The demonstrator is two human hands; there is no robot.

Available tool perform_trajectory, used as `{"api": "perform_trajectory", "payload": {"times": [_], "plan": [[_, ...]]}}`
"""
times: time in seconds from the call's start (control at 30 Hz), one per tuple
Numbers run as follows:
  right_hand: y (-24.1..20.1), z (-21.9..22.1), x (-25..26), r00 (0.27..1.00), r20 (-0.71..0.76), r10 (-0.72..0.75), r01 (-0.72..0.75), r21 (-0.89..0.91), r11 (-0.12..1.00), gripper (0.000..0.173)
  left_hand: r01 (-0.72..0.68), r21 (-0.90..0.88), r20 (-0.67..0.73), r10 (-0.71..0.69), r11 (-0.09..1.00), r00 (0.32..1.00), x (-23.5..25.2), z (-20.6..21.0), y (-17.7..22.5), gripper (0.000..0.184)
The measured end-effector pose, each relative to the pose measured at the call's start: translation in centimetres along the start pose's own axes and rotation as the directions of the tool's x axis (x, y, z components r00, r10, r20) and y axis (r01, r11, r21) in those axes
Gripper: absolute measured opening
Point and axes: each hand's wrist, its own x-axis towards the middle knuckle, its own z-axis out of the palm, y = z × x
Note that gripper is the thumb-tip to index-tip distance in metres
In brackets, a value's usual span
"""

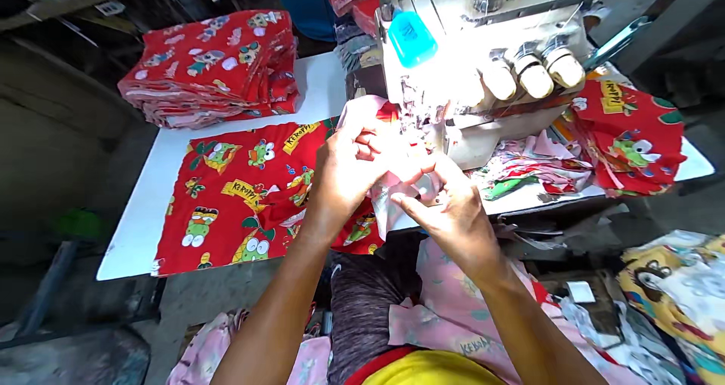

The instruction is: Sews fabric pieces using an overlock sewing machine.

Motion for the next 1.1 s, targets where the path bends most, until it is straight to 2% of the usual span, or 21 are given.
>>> {"api": "perform_trajectory", "payload": {"times": [0.1, 0.17, 0.23, 0.33, 0.47, 0.6, 0.77, 0.87, 0.93, 0.97, 1.03, 1.1], "plan": [[0.2, 0.7, 0.2, 0.992, -0.069, -0.102, 0.08, -0.263, 0.962, 0.018, -0.066, 0.098, 0.047, 0.061, 0.993, 0.997, 0.1, -0.1, 0.5, 0.021], [0.3, 0.7, 0.4, 0.99, -0.096, -0.105, 0.069, -0.327, 0.943, 0.014, -0.089, 0.161, 0.108, 0.072, 0.983, 0.992, 0.6, -1.0, 0.8, 0.016], [0.4, 0.6, 0.4, 0.989, -0.115, -0.098, 0.058, -0.312, 0.948, 0.015, -0.108, 0.246, 0.091, 0.088, 0.963, 0.992, 1.5, -2.1, 0.9, 0.014], [0.2, 1.1, 0.4, 0.989, -0.126, -0.083, 0.055, -0.214, 0.975, 0.012, -0.047, 0.342, 0.035, 0.037, 0.938, 0.999, 3.4, -2.6, 1.6, 0.012], [-0.2, 1.9, 0.5, 0.988, -0.138, -0.073, 0.055, -0.13, 0.99, 0.012, -0.056, 0.39, 0.1, 0.018, 0.919, 0.995, 5.6, -1.7, 1.2, 0.025], [-0.4, 2.4, 0.4, 0.989, -0.134, -0.065, 0.052, -0.097, 0.994, 0.014, -0.104, 0.422, 0.166, 0.037, 0.9, 0.986, 6.6, -0.9, 0.9, 0.027], [-0.4, 3.3, 0.4, 0.985, -0.134, -0.111, 0.099, -0.092, 0.991, 0.013, -0.088, 0.44, 0.186, 0.005, 0.894, 0.983, 7.2, -0.3, -0.2, 0.027], [-0.5, 3.5, 0.2, 0.984, -0.126, -0.122, 0.113, -0.075, 0.991, 0.012, -0.015, 0.342, 0.165, -0.044, 0.94, 0.985, 7.3, -0.1, -0.5, 0.018], [-0.6, 3.2, -0.1, 0.989, -0.106, -0.107, 0.104, -0.033, 0.994, 0.011, 0.178, 0.115, 0.154, -0.194, 0.977, 0.969, 7.2, -0.1, 0.0, 0.013], [-0.7, 2.9, -0.3, 0.992, -0.093, -0.087, 0.088, 0.003, 0.996, 0.011, 0.276, -0.04, 0.17, -0.266, 0.96, 0.949, 7.0, 0.0, 0.3, 0.011], [-0.4, 2.4, -0.8, 0.997, -0.07, -0.022, 0.029, 0.1, 0.995, 0.01, 0.402, -0.331, 0.249, -0.332, 0.854, 0.91, 6.7, 0.1, 0.4, 0.013], [0.0, 1.9, -1.2, 0.997, -0.047, 0.065, -0.054, 0.199, 0.978, 0.01, 0.461, -0.517, 0.353, -0.311, 0.721, 0.882, 6.4, -0.4, -0.1, 0.014]]}}
